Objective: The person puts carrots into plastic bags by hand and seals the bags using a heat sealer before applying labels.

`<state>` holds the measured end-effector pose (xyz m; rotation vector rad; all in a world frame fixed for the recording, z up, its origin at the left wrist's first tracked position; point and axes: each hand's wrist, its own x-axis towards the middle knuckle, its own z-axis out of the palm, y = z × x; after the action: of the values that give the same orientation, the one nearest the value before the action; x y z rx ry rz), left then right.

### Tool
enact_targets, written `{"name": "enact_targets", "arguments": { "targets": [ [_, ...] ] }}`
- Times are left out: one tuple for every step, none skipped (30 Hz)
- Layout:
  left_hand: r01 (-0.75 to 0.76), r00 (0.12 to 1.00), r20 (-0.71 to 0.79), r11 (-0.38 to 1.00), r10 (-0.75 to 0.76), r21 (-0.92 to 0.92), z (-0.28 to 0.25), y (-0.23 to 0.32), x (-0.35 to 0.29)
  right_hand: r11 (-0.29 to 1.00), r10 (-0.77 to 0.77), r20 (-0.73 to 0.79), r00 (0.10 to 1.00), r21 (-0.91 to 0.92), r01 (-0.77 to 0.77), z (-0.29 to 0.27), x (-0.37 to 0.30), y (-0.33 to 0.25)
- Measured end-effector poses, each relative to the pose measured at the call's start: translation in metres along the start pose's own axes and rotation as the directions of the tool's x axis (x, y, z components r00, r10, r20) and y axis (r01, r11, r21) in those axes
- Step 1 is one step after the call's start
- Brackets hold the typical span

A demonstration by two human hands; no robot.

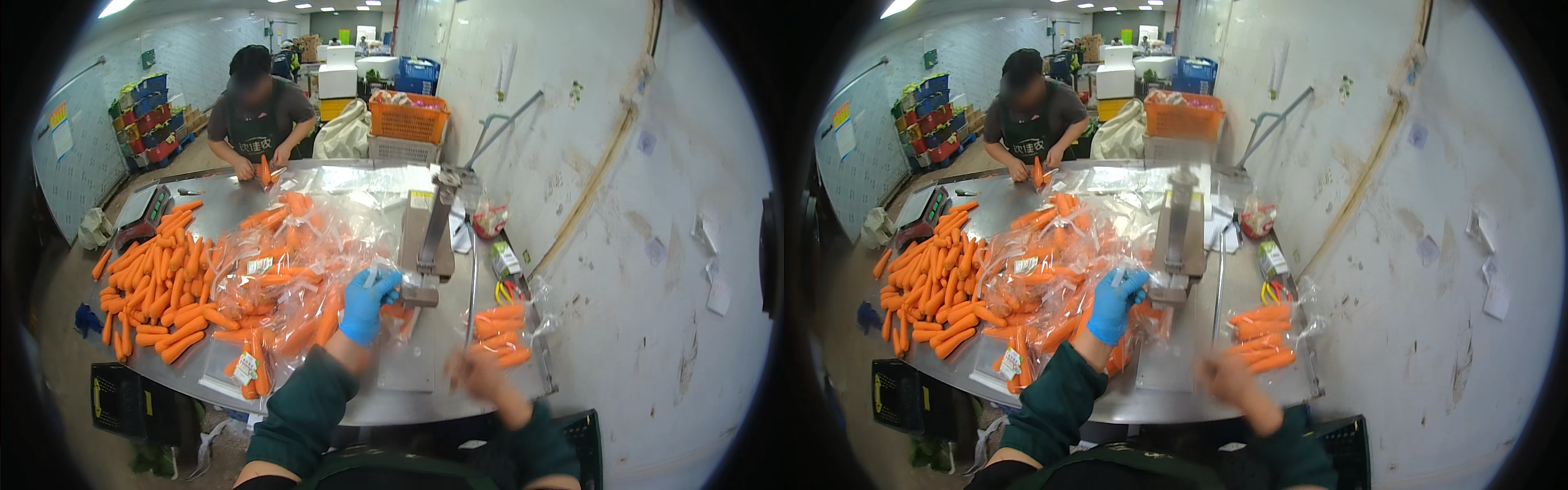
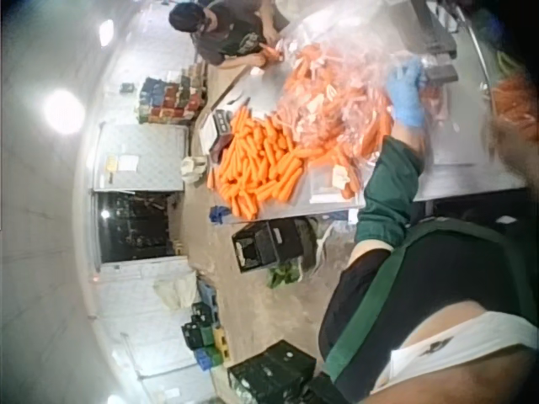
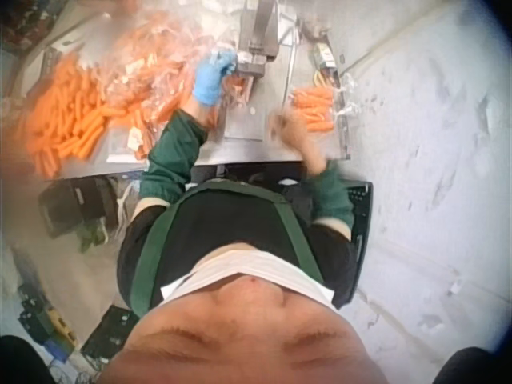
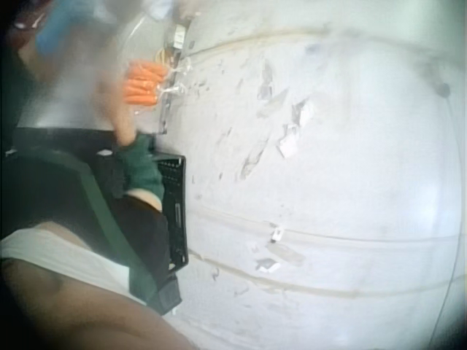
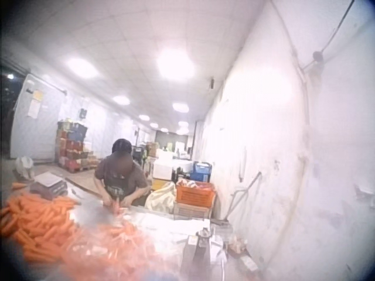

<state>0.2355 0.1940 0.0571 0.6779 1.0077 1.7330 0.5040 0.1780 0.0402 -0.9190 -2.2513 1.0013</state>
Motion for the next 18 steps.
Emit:
{"name": "enact_targets", "arguments": {
  "targets": [
    [-0.024, 0.998, 0.064, 0.999, 0.021, 0.048, 0.011, 0.007, 0.007, 0.985, -0.011, 0.022, 1.0, -0.173, 0.014, 0.03, -0.047, 0.023],
    [-0.031, 0.993, 0.118, 0.995, 0.02, 0.093, 0.021, 0.01, 0.009, 0.967, -0.067, -0.009, 0.998, -0.246, 0.062, 0.052, -0.068, 0.057],
    [-0.041, 0.989, 0.146, 0.986, 0.017, 0.16, 0.018, 0.012, 0.007, 0.981, -0.086, -0.006, 0.996, -0.174, 0.084, 0.044, -0.068, 0.054],
    [-0.106, 0.985, 0.149, 0.982, 0.082, 0.157, 0.021, 0.014, 0.01, 0.987, -0.128, -0.019, 0.992, -0.105, 0.125, 0.024, -0.049, 0.038],
    [-0.19, 0.976, 0.15, 0.952, 0.158, 0.238, 0.029, 0.02, 0.01, 0.988, -0.153, -0.04, 0.987, -0.022, 0.152, 0.009, -0.032, 0.019],
    [-0.269, 0.961, 0.152, 0.912, 0.232, 0.31, 0.043, 0.029, 0.009, 0.973, -0.072, -0.283, 0.956, 0.193, 0.13, -0.001, -0.012, -0.009],
    [-0.342, 0.939, 0.159, 0.859, 0.304, 0.38, 0.056, 0.033, 0.005, 0.904, 0.067, -0.484, 0.873, 0.399, 0.152, -0.009, 0.012, -0.033],
    [-0.366, 0.93, 0.208, 0.826, 0.303, 0.43, 0.068, 0.03, -0.002, 0.923, 0.066, -0.447, 0.892, 0.367, 0.116, -0.02, 0.036, -0.043],
    [-0.393, 0.917, 0.263, 0.79, 0.3, 0.471, 0.084, 0.03, -0.01, 0.953, -0.024, -0.445, 0.895, 0.26, 0.155, -0.025, 0.048, -0.034],
    [-0.461, 0.873, 0.414, 0.715, 0.259, 0.526, 0.098, 0.028, -0.026, 0.968, -0.106, -0.439, 0.892, 0.159, 0.193, -0.026, 0.057, -0.026],
    [-0.545, 0.79, 0.584, 0.65, 0.187, 0.53, 0.118, 0.027, -0.042, 0.961, -0.263, -0.46, 0.848, -0.044, 0.274, -0.029, 0.062, 0.013],
    [-0.603, 0.774, 0.546, 0.634, 0.32, 0.484, 0.114, 0.021, -0.048, 0.977, -0.19, -0.486, 0.853, -0.004, 0.215, -0.032, 0.068, 0.032],
    [-0.656, 0.748, 0.493, 0.611, 0.444, 0.444, 0.108, 0.013, -0.056, 0.987, -0.115, -0.506, 0.855, 0.041, 0.157, -0.036, 0.073, 0.047],
    [-0.706, 0.708, 0.432, 0.58, 0.559, 0.407, 0.103, 0.008, -0.057, 0.949, 0.218, -0.498, 0.839, 0.31, -0.063, -0.044, 0.073, 0.06],
    [-0.625, 0.775, 0.29, 0.611, 0.562, 0.486, 0.082, 0.007, -0.048, 0.79, 0.529, -0.4, 0.748, 0.554, -0.262, -0.053, 0.072, 0.073],
    [-0.538, 0.818, 0.154, 0.643, 0.554, 0.544, 0.053, 0.008, -0.032, 0.739, 0.498, -0.452, 0.74, 0.668, -0.089, -0.067, 0.07, 0.101],
    [-0.398, 0.884, 0.023, 0.725, 0.468, 0.562, 0.022, 0.006, -0.012, 0.654, 0.476, -0.502, 0.722, 0.751, 0.091, -0.077, 0.069, 0.13],
    [-0.244, 0.924, -0.112, 0.79, 0.366, 0.563, -0.008, -0.001, 0.01, 0.635, 0.522, -0.562, 0.642, 0.758, 0.147, -0.084, 0.066, 0.148]
  ]
}}
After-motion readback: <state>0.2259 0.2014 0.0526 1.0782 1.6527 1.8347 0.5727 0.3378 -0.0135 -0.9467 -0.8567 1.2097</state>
